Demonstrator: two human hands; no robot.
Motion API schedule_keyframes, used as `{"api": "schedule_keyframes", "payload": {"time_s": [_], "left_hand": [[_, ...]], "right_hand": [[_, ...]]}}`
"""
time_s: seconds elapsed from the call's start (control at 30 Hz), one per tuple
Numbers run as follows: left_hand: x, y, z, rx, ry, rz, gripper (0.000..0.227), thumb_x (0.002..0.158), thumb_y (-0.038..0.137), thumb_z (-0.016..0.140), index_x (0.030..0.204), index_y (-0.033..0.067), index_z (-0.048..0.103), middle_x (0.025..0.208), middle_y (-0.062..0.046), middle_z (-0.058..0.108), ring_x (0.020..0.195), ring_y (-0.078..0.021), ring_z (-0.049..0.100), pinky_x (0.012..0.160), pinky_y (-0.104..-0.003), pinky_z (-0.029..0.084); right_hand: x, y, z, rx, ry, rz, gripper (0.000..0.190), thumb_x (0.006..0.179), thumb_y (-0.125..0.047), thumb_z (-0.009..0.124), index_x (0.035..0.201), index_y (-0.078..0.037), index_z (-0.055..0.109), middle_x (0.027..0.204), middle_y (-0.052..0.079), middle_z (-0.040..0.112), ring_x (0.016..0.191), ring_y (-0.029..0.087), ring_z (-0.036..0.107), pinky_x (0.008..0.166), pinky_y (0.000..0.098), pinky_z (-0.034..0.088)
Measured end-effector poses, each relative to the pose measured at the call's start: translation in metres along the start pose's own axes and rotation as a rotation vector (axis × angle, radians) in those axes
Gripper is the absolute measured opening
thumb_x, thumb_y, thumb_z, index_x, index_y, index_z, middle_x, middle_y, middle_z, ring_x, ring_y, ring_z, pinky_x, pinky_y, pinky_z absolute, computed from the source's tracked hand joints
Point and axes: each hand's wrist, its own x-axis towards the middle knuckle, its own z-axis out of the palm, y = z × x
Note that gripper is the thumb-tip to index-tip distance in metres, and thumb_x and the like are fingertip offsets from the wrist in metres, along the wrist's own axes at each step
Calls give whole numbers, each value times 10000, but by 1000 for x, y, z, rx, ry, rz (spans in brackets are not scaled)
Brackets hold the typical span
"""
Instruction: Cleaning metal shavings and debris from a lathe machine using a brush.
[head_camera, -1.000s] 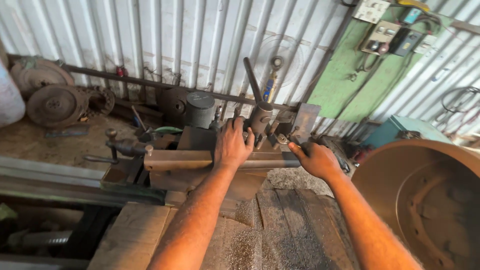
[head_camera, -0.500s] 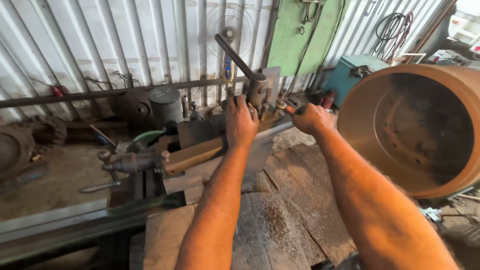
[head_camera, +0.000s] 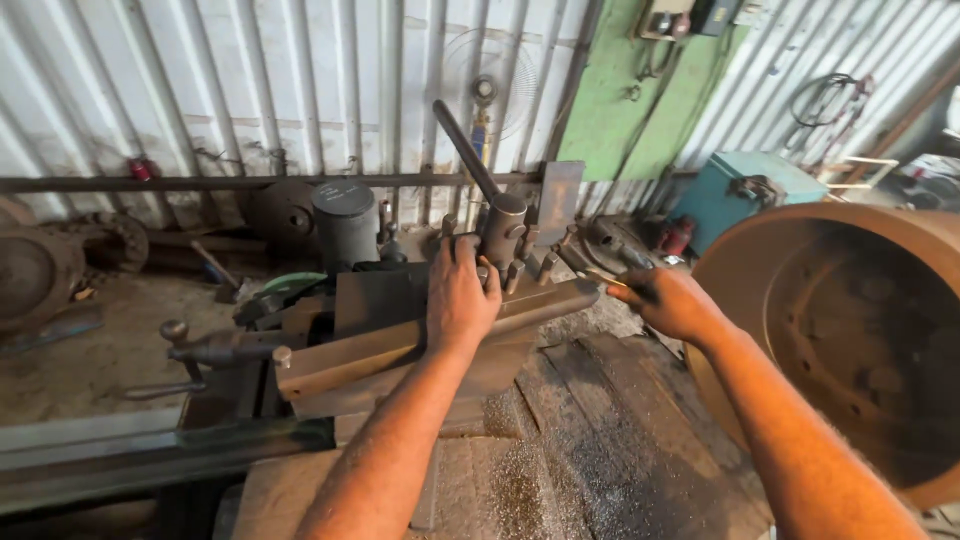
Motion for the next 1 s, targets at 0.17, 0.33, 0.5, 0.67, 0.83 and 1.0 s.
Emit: {"api": "schedule_keyframes", "payload": {"time_s": [0.17, 0.33, 0.5, 0.67, 0.83, 1.0], "left_hand": [[-2, 7, -7, -28, -16, 15, 280, 915, 133, 627, 1159, 5, 578, 1140, -269, 589, 1056, -462, 610, 923, -521, 502], [-1, 12, -7, -52, -8, 27, 249, 906, 120, 628, 1129, 17, 585, 1114, -229, 604, 1028, -440, 623, 901, -511, 508], [-2, 10, -6, -18, -3, -5, 250, 898, 117, 626, 1130, 31, 597, 1088, -209, 613, 1017, -432, 629, 886, -509, 510], [-3, 10, -3, 15, -22, -11, 246, 910, 125, 624, 1143, 47, 606, 1118, -202, 619, 1014, -429, 630, 900, -506, 516], [-6, 6, 5, 12, -1, 20, 274, 893, 140, 635, 1149, 51, 601, 1122, -195, 622, 1034, -419, 636, 914, -502, 520], [-7, 6, 0, 71, -8, -25, 311, 891, 152, 647, 1186, 64, 604, 1143, -218, 606, 1049, -432, 624, 921, -512, 509]], "right_hand": [[20, -9, 10, 5, 214, -229, 490, 966, -532, 593, 1141, -105, 757, 976, 177, 717, 938, 371, 690, 788, 466, 536], [45, 0, 18, 96, 198, -293, 479, 951, -519, 604, 1133, -109, 771, 1031, 161, 731, 967, 355, 700, 826, 446, 540], [79, 13, 27, 304, 14, -233, 436, 929, -461, 670, 1140, -93, 770, 928, 112, 790, 840, 202, 731, 786, 374, 573], [87, 14, 20, 332, -51, -296, 392, 925, -406, 706, 1138, -85, 782, 888, 56, 797, 810, 113, 684, 758, 326, 569], [96, 16, 18, 364, -135, -336, 380, 924, -387, 707, 1159, -97, 776, 892, 35, 783, 806, 103, 663, 751, 327, 559], [98, 8, 14, 362, -221, -331, 386, 918, -404, 709, 1152, -108, 790, 838, 45, 785, 769, 121, 639, 727, 349, 555]]}}
